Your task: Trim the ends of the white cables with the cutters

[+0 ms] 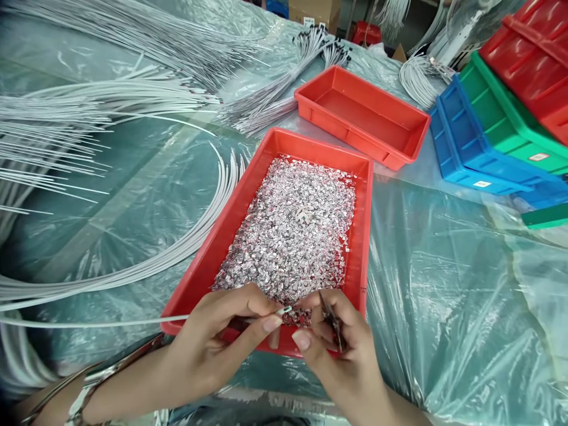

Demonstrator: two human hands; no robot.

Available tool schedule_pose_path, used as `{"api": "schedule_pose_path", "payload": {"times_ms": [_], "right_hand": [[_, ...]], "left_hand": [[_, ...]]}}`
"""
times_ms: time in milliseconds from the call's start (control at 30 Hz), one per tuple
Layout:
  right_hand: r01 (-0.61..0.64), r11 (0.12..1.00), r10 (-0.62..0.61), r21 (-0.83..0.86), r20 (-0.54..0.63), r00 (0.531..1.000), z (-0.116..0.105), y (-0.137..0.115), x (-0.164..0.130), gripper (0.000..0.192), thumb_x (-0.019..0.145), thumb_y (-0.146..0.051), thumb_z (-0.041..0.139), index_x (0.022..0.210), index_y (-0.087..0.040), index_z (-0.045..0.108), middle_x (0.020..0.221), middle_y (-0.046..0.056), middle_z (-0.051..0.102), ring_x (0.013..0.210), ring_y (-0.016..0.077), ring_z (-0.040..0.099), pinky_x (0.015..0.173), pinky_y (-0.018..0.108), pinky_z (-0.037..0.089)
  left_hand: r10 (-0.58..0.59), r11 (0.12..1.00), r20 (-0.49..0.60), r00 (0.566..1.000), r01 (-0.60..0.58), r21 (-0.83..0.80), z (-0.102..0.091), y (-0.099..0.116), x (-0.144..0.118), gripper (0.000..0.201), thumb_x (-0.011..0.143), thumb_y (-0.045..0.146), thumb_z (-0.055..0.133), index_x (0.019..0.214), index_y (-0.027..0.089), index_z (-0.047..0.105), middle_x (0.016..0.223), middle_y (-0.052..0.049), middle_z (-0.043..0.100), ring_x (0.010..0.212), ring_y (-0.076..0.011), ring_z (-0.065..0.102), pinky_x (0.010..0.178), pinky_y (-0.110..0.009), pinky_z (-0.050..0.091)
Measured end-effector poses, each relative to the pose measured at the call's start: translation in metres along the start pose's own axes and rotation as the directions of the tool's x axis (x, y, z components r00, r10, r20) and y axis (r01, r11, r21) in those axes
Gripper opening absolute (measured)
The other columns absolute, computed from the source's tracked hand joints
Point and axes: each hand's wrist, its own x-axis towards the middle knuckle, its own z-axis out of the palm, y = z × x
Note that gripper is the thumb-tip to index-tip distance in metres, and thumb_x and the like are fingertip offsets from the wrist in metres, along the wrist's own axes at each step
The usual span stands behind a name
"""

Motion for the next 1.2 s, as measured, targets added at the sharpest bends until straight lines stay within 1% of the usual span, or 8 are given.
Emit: {"api": "schedule_pose_path", "payload": {"times_ms": [33, 100, 200, 400, 667, 800, 1000, 1200], "right_hand": [[-0.021, 1.000, 0.021, 0.022, -0.011, 1.000, -0.001, 0.000, 0.000, 0.011, 0.090, -0.038, 0.066, 0.098, -0.030, 0.063, 0.064, -0.006, 0.039, 0.052, 0.0107, 0.032, 0.046, 0.020, 0.030], [-0.069, 0.996, 0.067, 0.061, 0.034, 0.997, -0.002, -0.001, 0.002, 0.007, 0.090, -0.035, 0.066, 0.094, -0.030, 0.066, 0.060, -0.007, 0.033, 0.051, 0.0107, 0.027, 0.044, 0.021, 0.025], [-0.109, 0.988, 0.096, 0.111, 0.112, 0.989, -0.004, -0.002, 0.006, 0.008, 0.091, -0.032, 0.065, 0.085, -0.027, 0.067, 0.059, -0.007, 0.031, 0.051, 0.0110, 0.025, 0.044, 0.022, 0.024], [-0.140, 0.971, 0.112, 0.193, 0.148, 0.983, -0.004, 0.000, 0.010, 0.010, 0.090, -0.029, 0.066, 0.081, -0.025, 0.067, 0.057, -0.008, 0.025, 0.049, 0.0104, 0.018, 0.043, 0.023, 0.020], [-0.239, 0.959, 0.226, 0.154, 0.099, 0.969, -0.007, 0.008, 0.004, 0.020, 0.086, -0.038, 0.069, 0.074, -0.022, 0.064, 0.056, -0.007, 0.031, 0.052, 0.0119, 0.024, 0.046, 0.025, 0.023], [-0.239, 0.955, 0.228, 0.174, 0.083, 0.970, -0.004, 0.013, 0.003, 0.016, 0.084, -0.031, 0.069, 0.073, -0.022, 0.061, 0.057, -0.007, 0.031, 0.052, 0.0114, 0.024, 0.045, 0.024, 0.022], [-0.221, 0.964, 0.211, 0.148, 0.082, 0.974, -0.002, 0.009, 0.005, 0.014, 0.083, -0.020, 0.063, 0.070, -0.020, 0.057, 0.055, -0.008, 0.033, 0.050, 0.0095, 0.022, 0.045, 0.023, 0.019], [-0.203, 0.966, 0.183, 0.161, 0.130, 0.974, -0.006, 0.004, 0.010, 0.013, 0.082, -0.016, 0.064, 0.070, -0.020, 0.060, 0.054, -0.010, 0.028, 0.048, 0.0082, 0.019, 0.043, 0.022, 0.018]], "left_hand": [[0.013, 1.000, 0.003, 1.000, -0.013, 0.021, 0.000, 0.001, 0.001, 0.017, 0.098, 0.024, 0.050, 0.084, 0.018, 0.057, 0.069, 0.000, 0.063, 0.060, -0.0104, 0.059, 0.050, -0.020, 0.041], [0.035, 0.997, 0.013, 0.999, -0.035, 0.065, 0.000, 0.001, 0.002, 0.017, 0.098, 0.023, 0.049, 0.084, 0.018, 0.057, 0.070, 0.000, 0.064, 0.060, -0.0105, 0.059, 0.051, -0.020, 0.040], [0.086, 0.989, 0.015, 0.996, -0.087, 0.116, 0.002, 0.001, 0.003, 0.015, 0.097, 0.019, 0.050, 0.084, 0.019, 0.057, 0.068, 0.001, 0.064, 0.058, -0.0095, 0.057, 0.052, -0.021, 0.039], [0.178, 0.964, 0.004, 0.984, -0.175, 0.198, 0.005, -0.003, 0.003, 0.014, 0.097, 0.014, 0.050, 0.085, 0.019, 0.056, 0.069, 0.002, 0.064, 0.058, -0.0097, 0.057, 0.055, -0.023, 0.039], [0.183, 0.961, -0.002, 0.983, -0.178, 0.212, 0.008, -0.002, 0.004, 0.008, 0.098, 0.015, 0.050, 0.096, 0.019, 0.057, 0.075, 0.002, 0.068, 0.062, -0.0102, 0.062, 0.057, -0.023, 0.041], [0.170, 0.964, 0.015, 0.985, -0.169, 0.206, 0.008, -0.003, 0.003, 0.007, 0.098, 0.017, 0.051, 0.094, 0.020, 0.056, 0.076, 0.003, 0.067, 0.063, -0.0098, 0.061, 0.059, -0.022, 0.042], [0.066, 0.985, 0.123, 0.990, -0.084, 0.152, 0.002, 0.002, 0.006, 0.014, 0.098, 0.015, 0.047, 0.087, 0.019, 0.055, 0.068, 0.004, 0.062, 0.057, -0.0095, 0.055, 0.054, -0.024, 0.037], [0.092, 0.984, 0.146, 0.985, -0.112, 0.135, -0.001, 0.004, 0.007, 0.017, 0.099, 0.015, 0.044, 0.087, 0.019, 0.056, 0.071, 0.003, 0.064, 0.060, -0.0090, 0.055, 0.055, -0.022, 0.039]]}}
